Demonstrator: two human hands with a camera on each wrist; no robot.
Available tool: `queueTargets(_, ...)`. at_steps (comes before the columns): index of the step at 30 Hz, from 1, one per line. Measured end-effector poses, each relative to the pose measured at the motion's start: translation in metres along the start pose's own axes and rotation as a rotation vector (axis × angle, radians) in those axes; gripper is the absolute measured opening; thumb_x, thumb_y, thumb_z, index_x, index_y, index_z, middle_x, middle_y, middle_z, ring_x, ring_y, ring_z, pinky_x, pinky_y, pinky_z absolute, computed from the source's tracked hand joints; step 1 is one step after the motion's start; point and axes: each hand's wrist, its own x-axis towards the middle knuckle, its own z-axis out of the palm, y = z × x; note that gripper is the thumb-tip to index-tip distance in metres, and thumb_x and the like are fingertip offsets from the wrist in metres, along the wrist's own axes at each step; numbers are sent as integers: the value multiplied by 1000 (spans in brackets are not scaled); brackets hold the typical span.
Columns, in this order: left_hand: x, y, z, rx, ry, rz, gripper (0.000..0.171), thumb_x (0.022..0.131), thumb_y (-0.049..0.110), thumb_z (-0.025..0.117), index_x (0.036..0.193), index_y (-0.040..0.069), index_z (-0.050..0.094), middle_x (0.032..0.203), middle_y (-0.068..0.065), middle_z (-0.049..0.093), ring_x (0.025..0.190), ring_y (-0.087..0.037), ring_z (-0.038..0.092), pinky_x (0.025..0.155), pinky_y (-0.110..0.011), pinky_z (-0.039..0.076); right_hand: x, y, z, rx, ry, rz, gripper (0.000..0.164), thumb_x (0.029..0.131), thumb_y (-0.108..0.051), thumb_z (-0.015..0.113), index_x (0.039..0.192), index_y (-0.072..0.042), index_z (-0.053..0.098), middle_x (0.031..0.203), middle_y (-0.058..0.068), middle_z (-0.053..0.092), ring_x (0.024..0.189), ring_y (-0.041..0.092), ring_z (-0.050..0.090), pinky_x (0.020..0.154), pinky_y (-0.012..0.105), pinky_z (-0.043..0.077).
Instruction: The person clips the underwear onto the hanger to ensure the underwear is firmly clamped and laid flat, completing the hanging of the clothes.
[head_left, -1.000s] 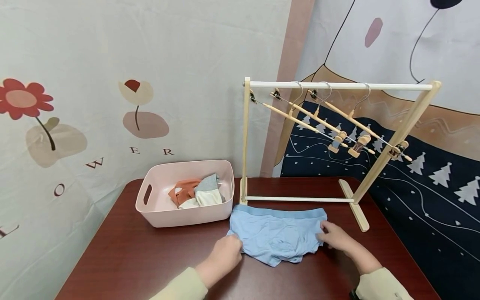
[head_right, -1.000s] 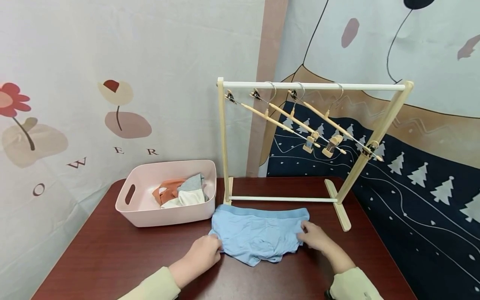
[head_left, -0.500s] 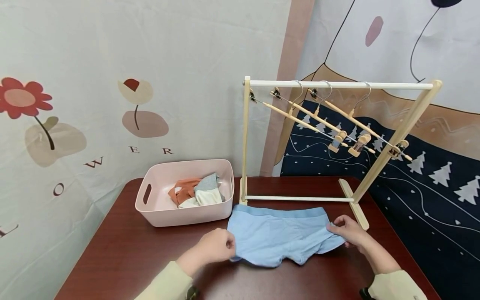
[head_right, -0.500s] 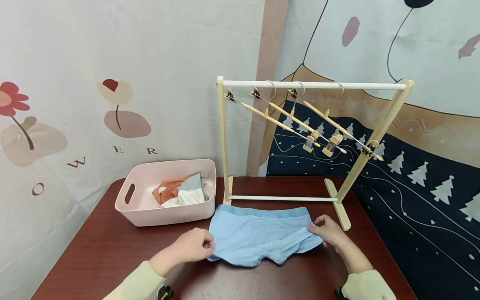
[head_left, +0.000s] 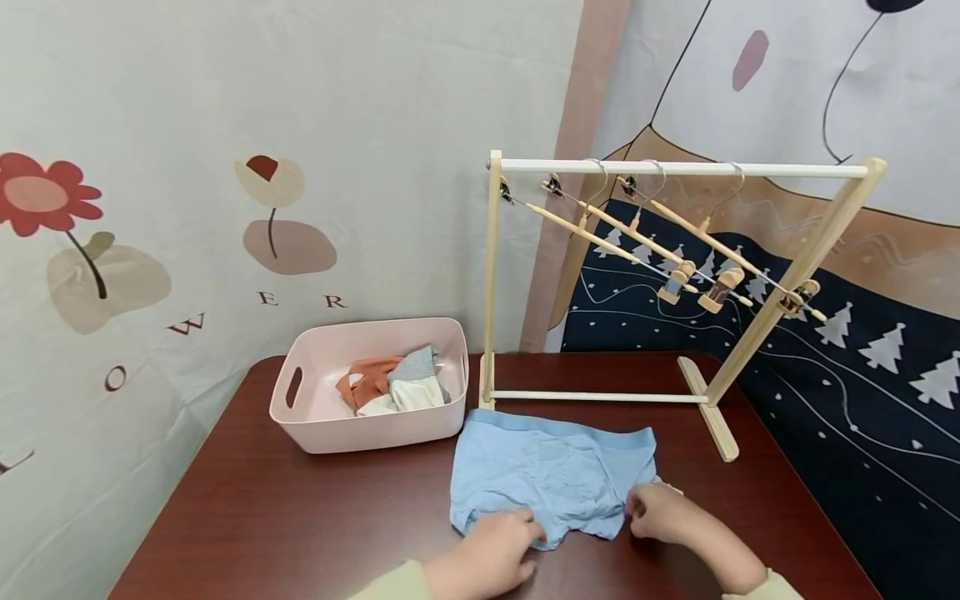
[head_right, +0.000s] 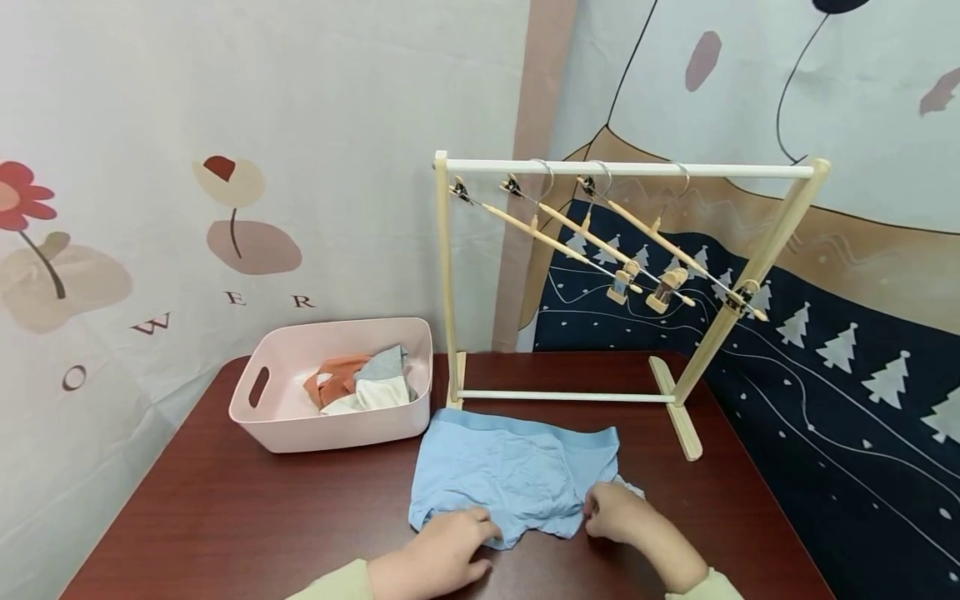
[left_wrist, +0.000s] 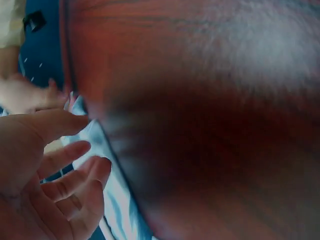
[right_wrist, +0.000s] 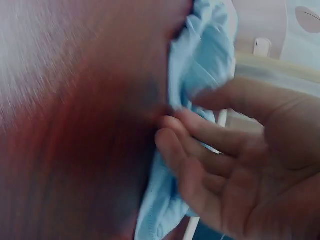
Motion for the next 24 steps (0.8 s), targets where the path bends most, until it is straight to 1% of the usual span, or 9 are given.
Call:
queueTargets(3, 5, 5, 5, 7, -31, -13, 19, 83, 24, 69, 101, 19, 67, 82, 9, 52, 71, -1, 53, 56, -19, 43, 9, 0, 0, -59, 76, 88, 29, 71, -5, 62, 99, 3, 65, 92, 10, 65, 86, 23, 62, 71, 39, 51)
queueTargets(5, 8, 7, 7, 17, -40, -32, 17, 83, 22, 68, 100, 18, 67, 82, 8, 53, 71, -4, 54, 57, -20, 43, 12, 1, -4, -138, 95, 180, 36, 77, -8, 62, 110, 5, 64, 110, 20, 62, 103, 34, 60, 81, 50, 49)
queueTargets(6, 9, 8, 7, 20, -40, -38, 16, 84, 22, 68, 99, 18, 67, 82, 7, 53, 71, -4, 54, 57, -20, 43, 12, 1, -6, -182, 90, 220, 34, 78, -10, 62, 110, 4, 64, 112, 21, 61, 105, 36, 59, 81, 53, 48)
queueTargets(9, 11, 9, 8, 36, -18, -38, 8, 84, 19, 67, 92, 18, 67, 78, 7, 54, 69, -5, 54, 55, -18, 42, 10, 1, -11, -237, 83, 287, 21, 79, -13, 64, 96, -1, 63, 93, 15, 61, 83, 29, 59, 66, 47, 48)
queueTargets(11, 12, 10, 8, 47, 3, -37, 2, 86, 17, 65, 86, 18, 66, 75, 7, 54, 67, -5, 53, 53, -18, 40, 7, -1, -9, -210, 88, 274, 12, 78, -17, 66, 78, -7, 60, 73, 6, 56, 65, 20, 53, 55, 38, 43)
queueTargets(15, 14, 12, 9, 54, 25, -37, 11, 89, 17, 62, 79, 19, 65, 71, 7, 52, 62, -5, 52, 49, -19, 37, 1, -9, 6, -61, 37, 179, 33, 79, -29, 71, 56, -12, 54, 48, -5, 46, 46, 11, 43, 44, 27, 33)
queueTargets(19, 16, 13, 8, 42, 52, -20, 10, 89, 21, 64, 79, 20, 63, 72, 8, 52, 63, -4, 53, 48, -18, 38, -3, -17, 21, -14, -36, 146, 36, 81, -27, 71, 52, -14, 55, 42, -7, 46, 42, 10, 44, 43, 26, 33)
queueTargets(21, 16, 13, 6, 29, 64, -18, 11, 88, 21, 65, 78, 21, 61, 72, 10, 54, 64, -3, 53, 49, -17, 38, -4, -21, 24, -25, -33, 141, 32, 79, -21, 69, 51, -17, 52, 42, -8, 45, 43, 9, 44, 42, 25, 33)
queueTargets(24, 18, 11, 4, 6, 77, -34, 14, 86, 21, 67, 76, 23, 59, 70, 13, 55, 63, -1, 52, 49, -17, 38, -4, -25, 24, -28, 5, 114, 29, 70, -15, 64, 48, -18, 46, 41, -10, 39, 40, 8, 40, 41, 24, 27)
